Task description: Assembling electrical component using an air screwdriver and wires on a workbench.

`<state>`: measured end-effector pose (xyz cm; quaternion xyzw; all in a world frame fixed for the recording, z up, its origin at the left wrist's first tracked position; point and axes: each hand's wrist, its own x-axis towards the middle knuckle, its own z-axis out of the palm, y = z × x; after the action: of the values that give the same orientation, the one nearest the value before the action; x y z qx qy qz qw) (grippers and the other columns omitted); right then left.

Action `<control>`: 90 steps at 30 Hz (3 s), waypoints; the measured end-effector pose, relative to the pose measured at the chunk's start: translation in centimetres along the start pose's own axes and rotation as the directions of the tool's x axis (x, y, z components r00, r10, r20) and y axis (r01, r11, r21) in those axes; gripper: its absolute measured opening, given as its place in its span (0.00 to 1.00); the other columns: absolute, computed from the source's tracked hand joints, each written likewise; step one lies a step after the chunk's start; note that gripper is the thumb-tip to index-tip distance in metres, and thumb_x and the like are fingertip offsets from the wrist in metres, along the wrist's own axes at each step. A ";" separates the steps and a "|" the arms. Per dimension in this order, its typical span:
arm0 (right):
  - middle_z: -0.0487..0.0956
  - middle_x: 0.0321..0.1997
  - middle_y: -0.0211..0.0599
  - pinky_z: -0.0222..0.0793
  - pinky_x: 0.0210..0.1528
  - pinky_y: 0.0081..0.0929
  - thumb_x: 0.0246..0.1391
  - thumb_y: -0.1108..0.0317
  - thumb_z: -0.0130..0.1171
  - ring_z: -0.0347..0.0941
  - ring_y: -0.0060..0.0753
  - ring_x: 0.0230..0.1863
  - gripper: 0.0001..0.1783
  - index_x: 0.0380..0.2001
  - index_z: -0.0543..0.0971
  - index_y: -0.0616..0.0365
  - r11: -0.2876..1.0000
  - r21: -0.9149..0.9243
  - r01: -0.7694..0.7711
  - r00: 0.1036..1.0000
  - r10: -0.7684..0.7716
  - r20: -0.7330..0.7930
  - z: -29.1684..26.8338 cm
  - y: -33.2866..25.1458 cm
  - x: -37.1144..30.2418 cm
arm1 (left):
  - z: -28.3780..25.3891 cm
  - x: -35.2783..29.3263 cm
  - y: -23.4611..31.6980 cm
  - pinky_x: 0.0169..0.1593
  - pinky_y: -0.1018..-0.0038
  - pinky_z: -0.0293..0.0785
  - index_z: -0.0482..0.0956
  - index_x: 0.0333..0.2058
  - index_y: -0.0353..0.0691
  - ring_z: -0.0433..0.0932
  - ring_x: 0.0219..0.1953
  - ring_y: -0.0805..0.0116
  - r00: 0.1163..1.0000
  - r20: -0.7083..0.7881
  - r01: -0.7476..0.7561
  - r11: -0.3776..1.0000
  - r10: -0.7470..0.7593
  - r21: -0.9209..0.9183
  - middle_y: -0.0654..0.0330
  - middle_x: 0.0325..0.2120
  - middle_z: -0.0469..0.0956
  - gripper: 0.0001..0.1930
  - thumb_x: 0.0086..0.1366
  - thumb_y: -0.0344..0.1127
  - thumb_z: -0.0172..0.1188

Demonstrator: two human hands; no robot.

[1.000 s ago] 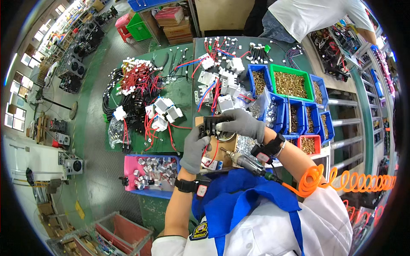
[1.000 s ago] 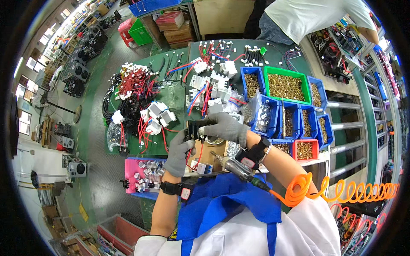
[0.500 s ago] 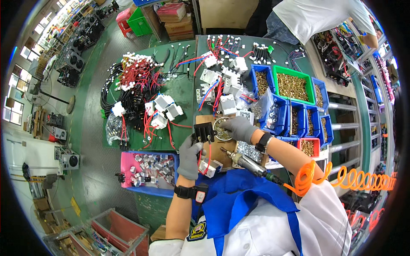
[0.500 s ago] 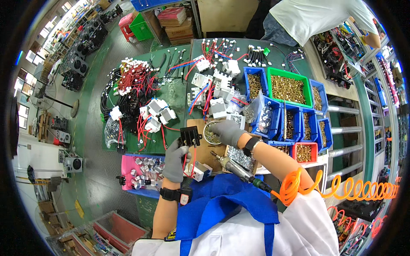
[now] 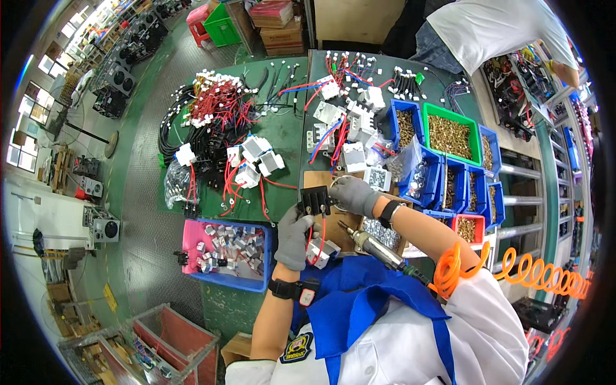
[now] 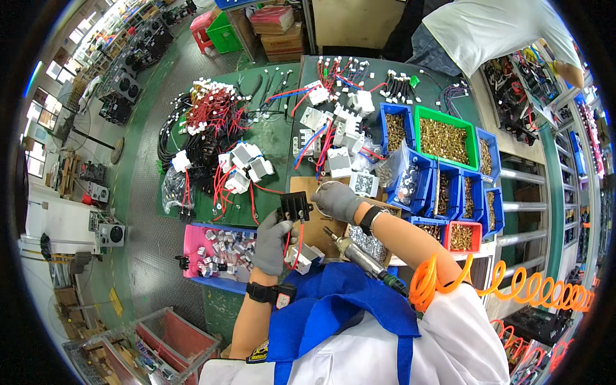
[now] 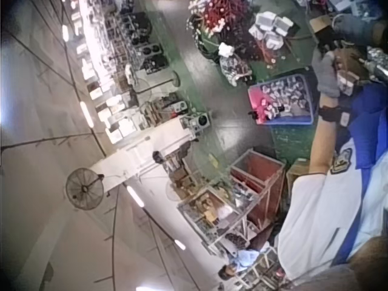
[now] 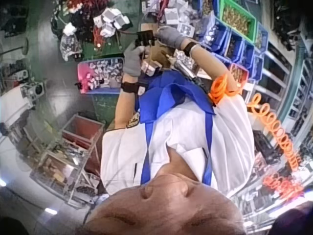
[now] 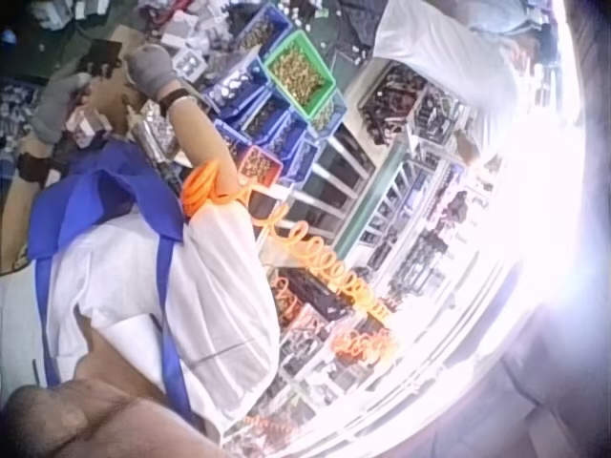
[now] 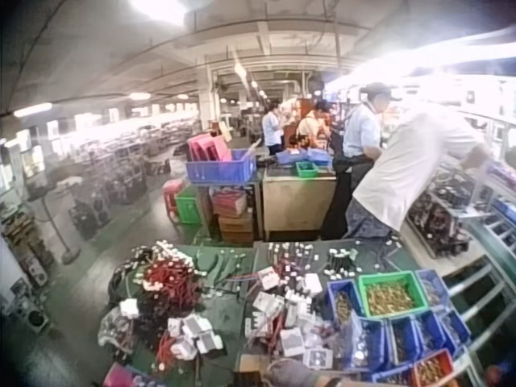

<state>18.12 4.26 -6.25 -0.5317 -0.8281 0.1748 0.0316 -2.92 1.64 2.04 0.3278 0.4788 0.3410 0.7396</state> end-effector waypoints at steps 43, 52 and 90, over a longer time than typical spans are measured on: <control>0.76 0.25 0.35 0.70 0.25 0.38 0.50 0.65 0.52 0.77 0.41 0.27 0.13 0.42 0.70 0.46 0.995 -0.042 0.085 0.978 -0.092 -0.187 -8.8 -5.9 -3.8 | 3.6 1.6 -2.2 0.20 0.82 0.72 0.75 0.35 0.32 0.77 0.20 0.75 1.000 -0.007 0.008 0.983 -0.006 0.182 0.61 0.25 0.77 0.06 0.59 0.25 0.53; 0.77 0.26 0.37 0.72 0.30 0.36 0.49 0.66 0.55 0.76 0.42 0.29 0.14 0.42 0.74 0.48 0.973 0.213 0.094 0.950 -0.023 -0.312 -9.1 -5.1 -4.3 | 3.6 1.4 -1.9 0.20 0.82 0.70 0.76 0.37 0.33 0.76 0.18 0.74 1.000 -0.025 0.010 0.990 -0.006 0.137 0.61 0.24 0.76 0.07 0.59 0.25 0.52; 0.76 0.37 0.38 0.81 0.33 0.25 0.51 0.79 0.57 0.77 0.30 0.33 0.15 0.44 0.74 0.65 -0.085 0.954 -0.289 0.808 0.512 0.290 -4.0 2.3 -4.1 | 2.0 0.7 -1.3 0.17 0.81 0.68 0.74 0.37 0.34 0.73 0.17 0.76 0.998 -0.064 -0.004 0.995 0.010 0.100 0.61 0.22 0.74 0.08 0.58 0.25 0.50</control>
<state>22.88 2.47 -2.68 -0.5971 -0.2770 0.6404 0.3957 -0.61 1.17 1.24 0.3548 0.5177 0.3297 0.7053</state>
